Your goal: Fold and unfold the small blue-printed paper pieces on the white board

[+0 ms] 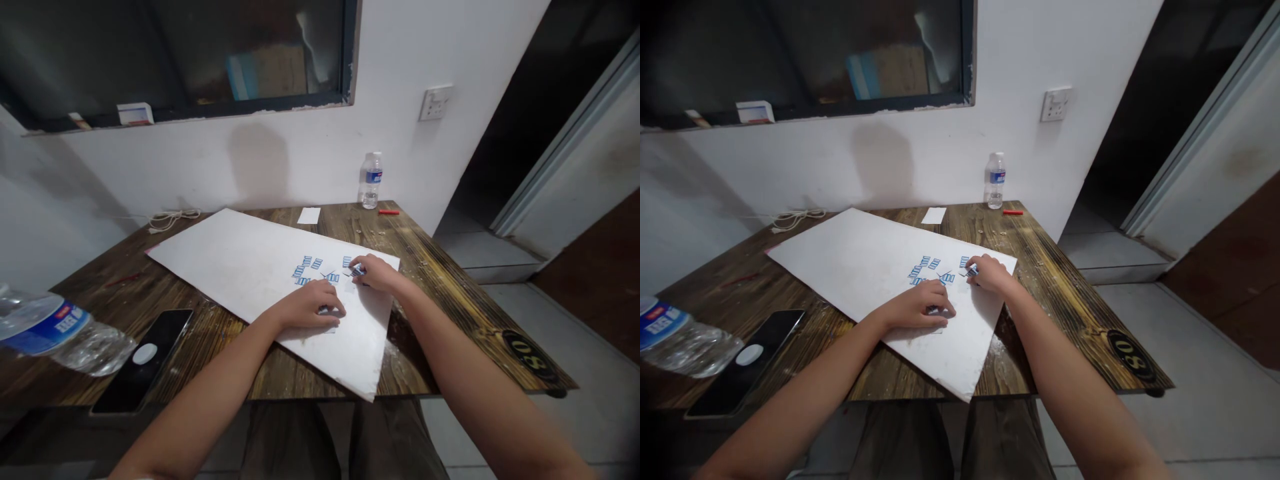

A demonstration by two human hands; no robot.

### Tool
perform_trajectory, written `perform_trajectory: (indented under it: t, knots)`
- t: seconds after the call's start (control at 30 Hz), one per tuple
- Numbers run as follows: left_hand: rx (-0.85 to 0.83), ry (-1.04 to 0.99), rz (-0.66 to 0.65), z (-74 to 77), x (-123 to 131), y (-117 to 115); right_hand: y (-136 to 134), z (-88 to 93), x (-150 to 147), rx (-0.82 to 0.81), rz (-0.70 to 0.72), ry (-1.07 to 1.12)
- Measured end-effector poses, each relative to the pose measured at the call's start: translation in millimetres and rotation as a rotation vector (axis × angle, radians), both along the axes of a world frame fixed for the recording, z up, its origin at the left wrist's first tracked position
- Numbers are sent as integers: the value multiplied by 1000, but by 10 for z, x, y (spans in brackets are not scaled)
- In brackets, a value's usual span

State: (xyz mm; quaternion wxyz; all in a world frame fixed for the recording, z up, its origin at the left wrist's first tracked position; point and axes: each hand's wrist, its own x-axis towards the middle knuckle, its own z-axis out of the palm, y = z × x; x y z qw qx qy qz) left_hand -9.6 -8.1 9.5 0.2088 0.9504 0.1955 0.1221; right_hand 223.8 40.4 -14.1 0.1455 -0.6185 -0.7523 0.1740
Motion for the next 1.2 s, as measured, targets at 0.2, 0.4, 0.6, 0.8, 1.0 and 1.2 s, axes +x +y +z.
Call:
perform_trajectory:
  t: [0.2,0.4,0.6,0.8,1.0,1.2]
  knots:
    - [1,-6,16,25,-1,-12,34,-56,19,34,16,15]
    - [73,-50,130,-6,20,0,51,-66,0,44,-11,28]
    - [97,-373,763,-98,-26,112,25,-17,-15,35,15,67]
    - [-301,-774,1009,-209,-116,288,-66,91,-48,53,61,51]
    - [-510,-836,969,-288,-8,279,-102,125,-95,136,152,16]
    - [-511,-752,960,-219,16,217,-107,109,-113,194,166,78]
